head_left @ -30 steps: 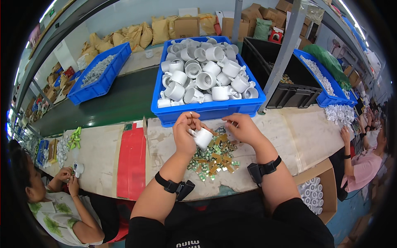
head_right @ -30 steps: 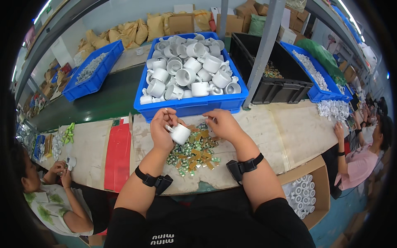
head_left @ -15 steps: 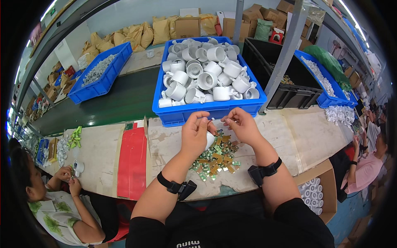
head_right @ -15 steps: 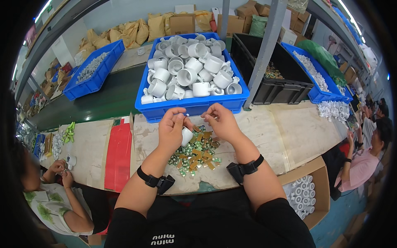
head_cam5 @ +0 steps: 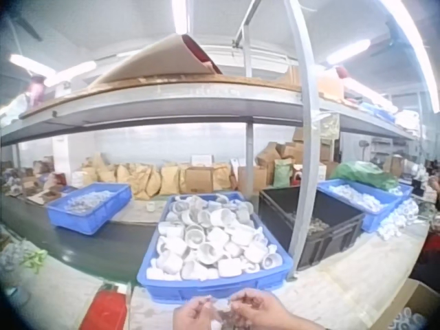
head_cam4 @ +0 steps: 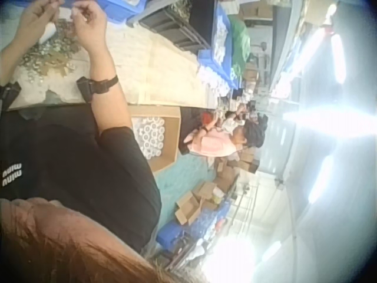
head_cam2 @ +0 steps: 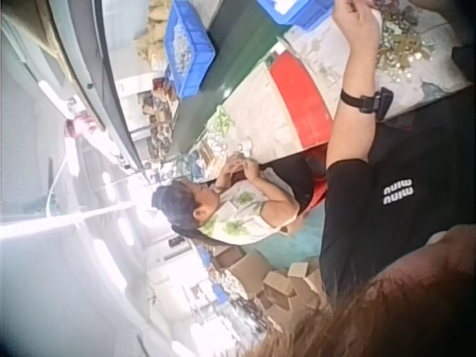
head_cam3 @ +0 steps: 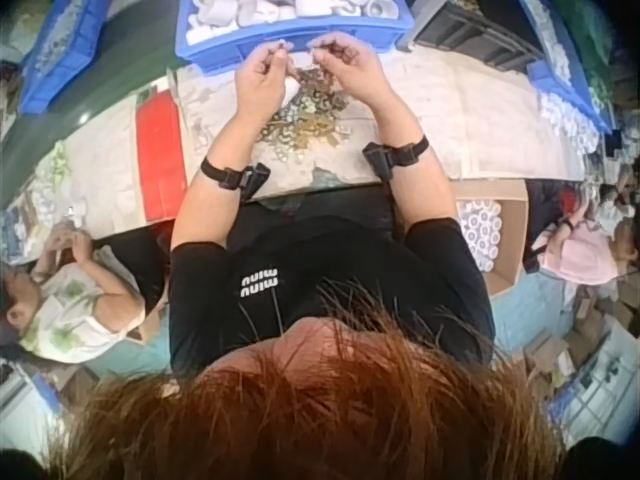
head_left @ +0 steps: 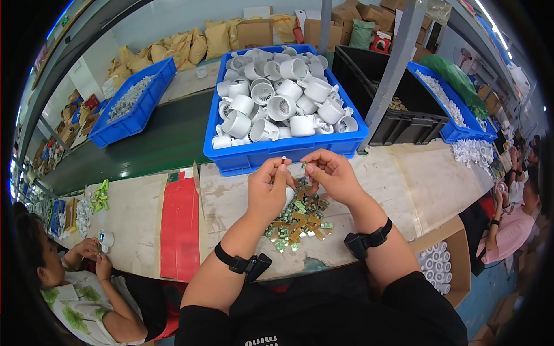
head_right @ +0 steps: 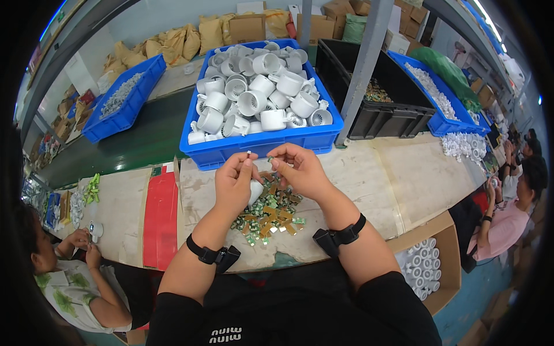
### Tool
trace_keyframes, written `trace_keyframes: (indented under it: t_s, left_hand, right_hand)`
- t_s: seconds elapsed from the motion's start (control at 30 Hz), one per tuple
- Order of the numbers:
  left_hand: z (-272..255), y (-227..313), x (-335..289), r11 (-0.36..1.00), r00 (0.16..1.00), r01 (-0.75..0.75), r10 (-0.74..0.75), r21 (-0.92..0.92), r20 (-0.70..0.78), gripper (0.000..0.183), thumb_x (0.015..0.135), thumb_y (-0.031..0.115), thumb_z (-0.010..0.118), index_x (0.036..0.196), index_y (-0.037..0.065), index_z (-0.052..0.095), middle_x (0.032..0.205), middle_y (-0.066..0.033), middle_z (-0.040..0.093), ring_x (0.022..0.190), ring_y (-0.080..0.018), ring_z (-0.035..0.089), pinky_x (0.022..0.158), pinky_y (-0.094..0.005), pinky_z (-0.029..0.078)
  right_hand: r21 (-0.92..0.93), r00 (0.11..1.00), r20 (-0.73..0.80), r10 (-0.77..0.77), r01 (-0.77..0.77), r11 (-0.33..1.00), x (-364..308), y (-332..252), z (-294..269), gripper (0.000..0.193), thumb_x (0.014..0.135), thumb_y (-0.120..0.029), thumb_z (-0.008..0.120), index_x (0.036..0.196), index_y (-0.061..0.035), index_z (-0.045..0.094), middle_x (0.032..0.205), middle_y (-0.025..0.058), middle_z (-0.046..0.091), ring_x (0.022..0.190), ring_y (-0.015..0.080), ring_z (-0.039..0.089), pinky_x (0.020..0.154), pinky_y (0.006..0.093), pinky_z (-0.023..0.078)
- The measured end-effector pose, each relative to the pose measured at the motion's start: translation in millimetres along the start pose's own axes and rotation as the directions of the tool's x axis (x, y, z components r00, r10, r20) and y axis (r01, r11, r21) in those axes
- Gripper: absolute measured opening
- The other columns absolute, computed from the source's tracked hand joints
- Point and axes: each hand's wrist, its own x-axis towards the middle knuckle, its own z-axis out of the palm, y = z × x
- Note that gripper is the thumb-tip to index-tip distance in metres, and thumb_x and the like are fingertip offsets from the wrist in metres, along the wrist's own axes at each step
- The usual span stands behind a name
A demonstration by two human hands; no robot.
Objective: Assembling small electronic components into white plastic housing units and packaging them into a box.
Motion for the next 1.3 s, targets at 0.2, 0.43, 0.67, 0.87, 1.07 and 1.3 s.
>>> trace_keyframes:
  t_s: [0.2, 0.43, 0.67, 0.87, 1.07, 1.3]
  left_hand:
    - [-1, 7, -2, 0.957, 0.993, -0.114, 0.112, 0.267, 0.022, 0.014, 0.104, 0.009, 0.066, 0.113, -0.001, 0.069, 0.079, -0.0104, 0.077, 0.066, -0.0177, 0.072, 0.065, -0.0309, 0.056]
    - [0, 15, -1, 0.845, 0.958, -0.28, 0.277, 0.456, 0.076, 0.004, 0.094, 0.006, 0.075, 0.096, 0.003, 0.076, 0.076, -0.0124, 0.073, 0.062, -0.0219, 0.07, 0.06, -0.0328, 0.052]
    - [-4, 18, 1, 0.775, 0.94, -0.341, 0.283, 0.532, 0.189, 0.005, 0.091, 0.006, 0.075, 0.096, 0.004, 0.076, 0.075, -0.0094, 0.069, 0.062, -0.0232, 0.067, 0.059, -0.0352, 0.052]
    - [-6, 17, 2, 0.772, 0.933, -0.358, 0.273, 0.525, 0.236, 0.004, 0.092, 0.006, 0.074, 0.096, 0.005, 0.074, 0.077, -0.0095, 0.069, 0.064, -0.026, 0.068, 0.059, -0.0374, 0.053]
    - [-7, 20, 4, 0.746, 0.903, -0.426, 0.31, 0.512, 0.299, 0.003, 0.093, 0.002, 0.073, 0.095, 0.0, 0.074, 0.079, -0.012, 0.07, 0.063, -0.0253, 0.066, 0.059, -0.0345, 0.05]
    - [-5, 11, -1, 0.821, 0.936, -0.346, 0.271, 0.454, 0.222, 0.002, 0.091, 0.003, 0.074, 0.091, 0.001, 0.074, 0.077, -0.012, 0.07, 0.064, -0.0269, 0.069, 0.059, -0.0359, 0.053]
  right_hand:
    - [-0.117, 0.984, -0.094, -0.15, 0.139, 0.983, -4, -12, 8, 0.023, 0.099, -0.005, 0.077, 0.121, 0.0014, 0.075, 0.1, 0.0078, 0.08, 0.084, 0.0108, 0.074, 0.072, 0.0253, 0.06]
    - [-0.156, 0.994, -0.076, -0.075, 0.063, 0.986, -4, -8, -1, 0.011, 0.096, -0.003, 0.081, 0.103, 0.0043, 0.077, 0.091, 0.0107, 0.08, 0.08, 0.0163, 0.077, 0.075, 0.0299, 0.065]
    - [-0.124, 0.999, -0.043, 0.033, -0.038, 0.992, -5, -12, -4, 0.015, 0.095, -0.01, 0.084, 0.095, 0.0023, 0.076, 0.086, 0.0081, 0.079, 0.077, 0.0124, 0.075, 0.067, 0.028, 0.062]
    - [-0.288, 0.998, -0.042, 0.044, -0.054, 0.956, -6, -12, -6, 0.021, 0.096, -0.022, 0.085, 0.092, -0.0034, 0.075, 0.079, 0.002, 0.076, 0.071, 0.0069, 0.072, 0.053, 0.0247, 0.053]
    - [-0.272, 0.995, 0.006, 0.098, -0.092, 0.958, -6, -14, -11, 0.023, 0.095, -0.022, 0.086, 0.088, -0.005, 0.072, 0.077, 0.0006, 0.075, 0.069, 0.0056, 0.07, 0.05, 0.0238, 0.051]
    - [-0.134, 0.996, 0.09, 0.018, -0.006, 0.991, -4, -4, -7, 0.023, 0.095, -0.02, 0.086, 0.089, -0.0029, 0.073, 0.076, 0.002, 0.075, 0.067, 0.0063, 0.067, 0.059, 0.0243, 0.053]
